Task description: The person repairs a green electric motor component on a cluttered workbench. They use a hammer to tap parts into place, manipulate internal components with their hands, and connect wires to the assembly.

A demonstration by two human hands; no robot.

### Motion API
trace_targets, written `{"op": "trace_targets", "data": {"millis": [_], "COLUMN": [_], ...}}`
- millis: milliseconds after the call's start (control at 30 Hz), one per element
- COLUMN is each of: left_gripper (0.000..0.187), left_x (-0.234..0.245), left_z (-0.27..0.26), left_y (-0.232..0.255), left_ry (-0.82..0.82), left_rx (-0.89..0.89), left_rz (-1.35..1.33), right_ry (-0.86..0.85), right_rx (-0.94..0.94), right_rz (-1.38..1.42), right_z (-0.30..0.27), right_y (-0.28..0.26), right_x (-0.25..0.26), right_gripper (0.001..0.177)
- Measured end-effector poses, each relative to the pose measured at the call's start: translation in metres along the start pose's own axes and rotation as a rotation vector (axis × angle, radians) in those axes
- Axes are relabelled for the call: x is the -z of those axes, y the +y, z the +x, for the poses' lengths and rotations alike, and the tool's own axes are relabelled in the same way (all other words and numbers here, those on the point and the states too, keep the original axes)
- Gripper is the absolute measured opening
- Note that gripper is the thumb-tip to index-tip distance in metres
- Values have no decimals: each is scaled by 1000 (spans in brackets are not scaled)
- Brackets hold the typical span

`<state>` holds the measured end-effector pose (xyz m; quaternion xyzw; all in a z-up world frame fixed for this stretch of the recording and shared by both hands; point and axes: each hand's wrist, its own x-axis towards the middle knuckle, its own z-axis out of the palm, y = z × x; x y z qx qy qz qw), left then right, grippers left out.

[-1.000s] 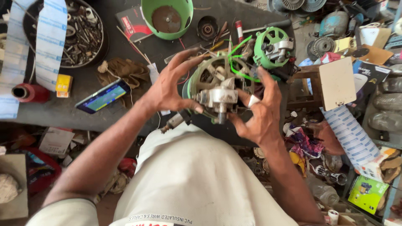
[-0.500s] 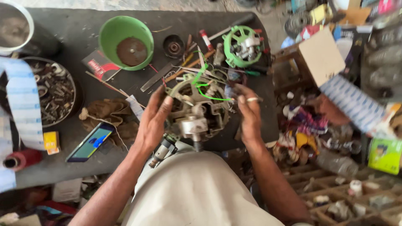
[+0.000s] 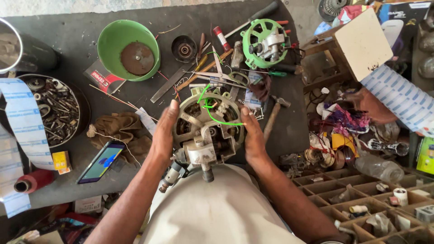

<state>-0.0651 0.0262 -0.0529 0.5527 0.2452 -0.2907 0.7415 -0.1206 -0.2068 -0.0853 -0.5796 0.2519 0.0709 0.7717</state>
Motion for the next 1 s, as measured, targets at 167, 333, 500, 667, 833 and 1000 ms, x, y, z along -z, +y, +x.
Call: {"op": "trace_targets", "data": {"millis": [167, 333, 500, 667, 833, 1000], "left_gripper": [77, 76, 78, 75, 66, 64], "left_x": [3, 8, 10, 6, 7, 10], "left_z": [6, 11, 15, 20, 25, 25], "left_y": [-2, -10, -20, -23, -12, -8], "left_ry": [-157, -149, -168, -83, -63, -67], "left_rx": [59, -132, -74, -182, -226, -203], "left_rz": [-66, 68, -24, 116, 118, 158], "right_ry": [4, -76, -119, -65, 91, 72], "right_rx": [-89, -198, -23, 132, 222, 263], "right_rz": [31, 120, -33, -214, -446, -423], "right_z": [0, 4, 1, 8, 30, 40], "right_y": [-5, -14, -3, 25, 55, 61], "right_x": [2, 1, 6, 27, 51, 62], "right_gripper": [76, 75, 71, 70, 64, 60]}}
